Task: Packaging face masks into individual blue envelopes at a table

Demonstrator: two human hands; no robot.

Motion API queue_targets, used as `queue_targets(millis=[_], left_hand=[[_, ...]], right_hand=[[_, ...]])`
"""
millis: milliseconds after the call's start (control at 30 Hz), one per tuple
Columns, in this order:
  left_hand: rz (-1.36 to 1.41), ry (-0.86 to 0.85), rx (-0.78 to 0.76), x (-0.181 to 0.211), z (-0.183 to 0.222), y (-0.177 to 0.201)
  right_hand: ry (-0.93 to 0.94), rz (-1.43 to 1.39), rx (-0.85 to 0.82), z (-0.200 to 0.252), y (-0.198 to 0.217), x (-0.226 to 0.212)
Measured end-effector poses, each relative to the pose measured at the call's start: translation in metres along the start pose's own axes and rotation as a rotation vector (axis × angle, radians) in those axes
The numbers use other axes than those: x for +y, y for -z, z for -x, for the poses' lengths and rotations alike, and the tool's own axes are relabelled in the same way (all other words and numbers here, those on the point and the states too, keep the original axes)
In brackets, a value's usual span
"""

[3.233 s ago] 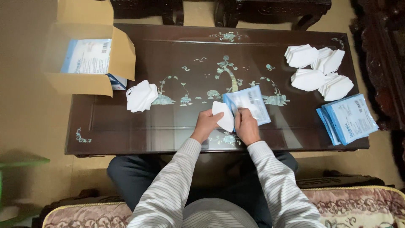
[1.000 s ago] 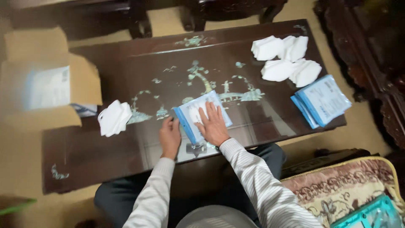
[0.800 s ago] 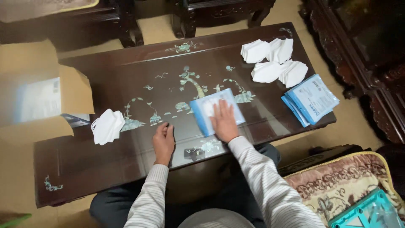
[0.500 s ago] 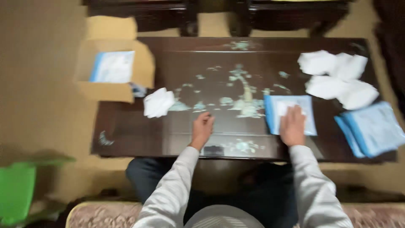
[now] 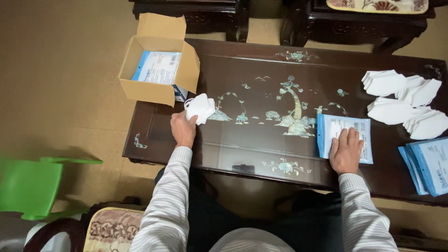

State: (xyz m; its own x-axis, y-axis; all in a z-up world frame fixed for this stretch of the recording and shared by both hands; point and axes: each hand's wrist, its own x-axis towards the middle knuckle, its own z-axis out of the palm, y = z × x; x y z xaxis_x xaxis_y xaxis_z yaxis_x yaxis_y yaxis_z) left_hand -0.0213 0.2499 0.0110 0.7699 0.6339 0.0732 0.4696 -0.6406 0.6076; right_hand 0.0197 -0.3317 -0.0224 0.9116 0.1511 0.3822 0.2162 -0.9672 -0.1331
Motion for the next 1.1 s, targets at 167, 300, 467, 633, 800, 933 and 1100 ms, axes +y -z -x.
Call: queue_targets(millis=[167, 300, 467, 633, 800, 933, 1100], left_hand=[[0.011, 0.043, 0.015, -0.003, 0.000, -0.007], [-0.034, 0.030, 0.026, -0.016, -0.006, -0.020], [-0.045, 0.028, 0.019, -0.001, -0.002, -0.008], [-0.077, -0.018, 0.074, 0.001, 0.005, -0.012], [0.099, -0.160, 0.174, 0.011, 0.015, -0.008], [0.369, -0.257, 0.200, 0.063, 0.034, 0.031], [0.692, -0.025, -0.157, 0.096, 0.064, -0.017]], right_hand=[[0.011, -0.017, -0.004, -0.002, 0.008, -0.006], [0.008, -0.017, -0.015, -0.003, 0.008, -0.006], [-0.013, -0.017, -0.020, -0.001, 0.010, -0.009], [-0.024, -0.027, 0.018, 0.001, 0.006, -0.009], [-0.054, -0.182, 0.217, 0.000, 0.007, -0.008], [-0.041, -0.148, 0.329, 0.004, 0.009, -0.006], [-0.283, -0.714, 0.212, -0.021, 0.039, -0.085]])
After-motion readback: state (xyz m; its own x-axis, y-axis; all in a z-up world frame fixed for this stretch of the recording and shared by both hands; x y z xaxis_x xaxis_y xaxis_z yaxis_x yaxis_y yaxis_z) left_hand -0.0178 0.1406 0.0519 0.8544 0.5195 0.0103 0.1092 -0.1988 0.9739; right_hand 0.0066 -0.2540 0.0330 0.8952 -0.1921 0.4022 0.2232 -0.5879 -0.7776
